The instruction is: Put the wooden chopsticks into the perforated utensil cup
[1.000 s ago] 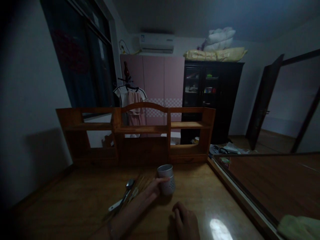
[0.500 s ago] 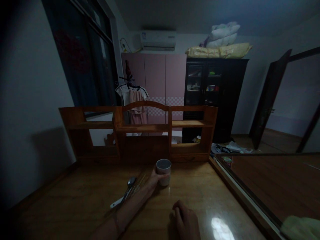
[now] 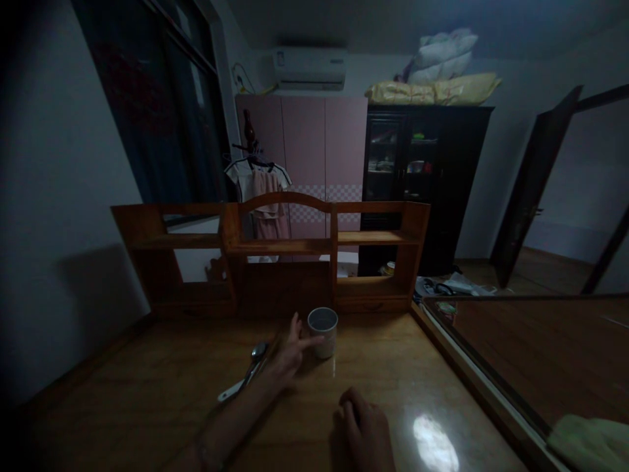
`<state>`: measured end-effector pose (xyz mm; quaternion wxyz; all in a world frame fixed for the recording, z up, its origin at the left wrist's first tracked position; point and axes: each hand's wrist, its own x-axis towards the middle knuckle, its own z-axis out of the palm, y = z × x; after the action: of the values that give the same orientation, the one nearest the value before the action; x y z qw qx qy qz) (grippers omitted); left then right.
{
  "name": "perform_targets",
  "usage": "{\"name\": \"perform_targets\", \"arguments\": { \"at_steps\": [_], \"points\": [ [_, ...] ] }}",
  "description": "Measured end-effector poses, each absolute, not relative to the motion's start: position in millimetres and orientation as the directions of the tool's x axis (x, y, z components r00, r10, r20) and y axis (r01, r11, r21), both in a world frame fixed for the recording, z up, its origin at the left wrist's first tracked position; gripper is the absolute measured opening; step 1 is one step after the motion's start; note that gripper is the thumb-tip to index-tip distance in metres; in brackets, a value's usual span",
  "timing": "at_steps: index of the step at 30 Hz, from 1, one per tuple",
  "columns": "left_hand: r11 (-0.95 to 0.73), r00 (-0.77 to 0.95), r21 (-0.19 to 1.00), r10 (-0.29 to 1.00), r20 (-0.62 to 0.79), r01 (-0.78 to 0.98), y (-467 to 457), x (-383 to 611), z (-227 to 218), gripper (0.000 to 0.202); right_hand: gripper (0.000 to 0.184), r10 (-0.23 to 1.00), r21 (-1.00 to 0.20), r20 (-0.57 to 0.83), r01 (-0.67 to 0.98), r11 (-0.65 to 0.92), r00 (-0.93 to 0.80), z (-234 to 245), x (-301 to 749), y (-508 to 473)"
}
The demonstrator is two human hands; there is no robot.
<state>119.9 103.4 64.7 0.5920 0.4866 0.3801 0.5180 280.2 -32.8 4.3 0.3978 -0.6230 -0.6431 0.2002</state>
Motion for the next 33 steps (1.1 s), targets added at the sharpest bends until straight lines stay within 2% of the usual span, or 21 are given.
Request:
{"name": "perform_targets", "arguments": {
  "at_steps": [4,7,10,13,15,18,22,26,28,33],
  "points": [
    [-0.199,0.1,0.925,0.965,0.242,-0.325,96.2,65.8,96.3,0.075,0.031,0.965,-0.724,0.249,0.678,0.129,0.083,0.1,281.2,-32.5],
    [-0.303,-0.098,0.949,0.95,0.295,-0.081,82.8,3.8,111.6,0.059,0.033,0.969,-0.707,0.235,0.697,0.121,0.07,-1.7,280.7,-32.2],
    [-0.216,-0.212,0.964,0.946,0.246,0.155,62.7,-48.2,102.5,0.049,0.035,0.972,-0.691,0.23,0.711,0.129,0.047,0.7,277.9,-32.4],
    [-0.084,-0.288,0.956,0.943,0.167,0.28,38.4,-70.0,76.5,0.049,0.035,0.977,-0.691,0.211,0.71,0.133,0.023,6.3,274.1,-33.3],
    [-0.046,-0.339,0.933,0.924,0.175,0.358,23.1,-70.7,57.4,0.048,0.037,0.98,-0.705,0.2,0.697,0.126,0.025,10.4,272.0,-33.9],
    [-0.059,-0.291,0.843,0.924,0.249,0.535,6.9,-64.5,34.2,0.038,0.041,0.975,-0.721,0.215,0.682,0.122,0.052,14.8,270.1,-34.1],
    [-0.155,-0.18,0.78,0.929,0.324,0.606,1.3,-53.1,16.4,0.023,0.044,0.965,-0.711,0.25,0.691,0.131,0.074,13.6,269.4,-32.7],
    [-0.299,0.018,0.56,0.893,0.451,0.772,3.2,-34.4,10.0,0.033,0.038,0.97,-0.687,0.238,0.713,0.136,0.045,6.6,270.7,-31.1],
    [-0.265,0.062,0.457,0.909,0.412,0.849,3.0,-24.6,12.3,0.036,0.036,0.973,-0.687,0.229,0.715,0.133,0.039,3.4,272.2,-30.5],
    [-0.202,0.153,0.24,0.966,0.208,0.949,1.6,-10.1,24.1,0.044,0.035,0.974,-0.681,0.224,0.718,0.145,0.016,1.8,274.5,-29.5]
  ]
}}
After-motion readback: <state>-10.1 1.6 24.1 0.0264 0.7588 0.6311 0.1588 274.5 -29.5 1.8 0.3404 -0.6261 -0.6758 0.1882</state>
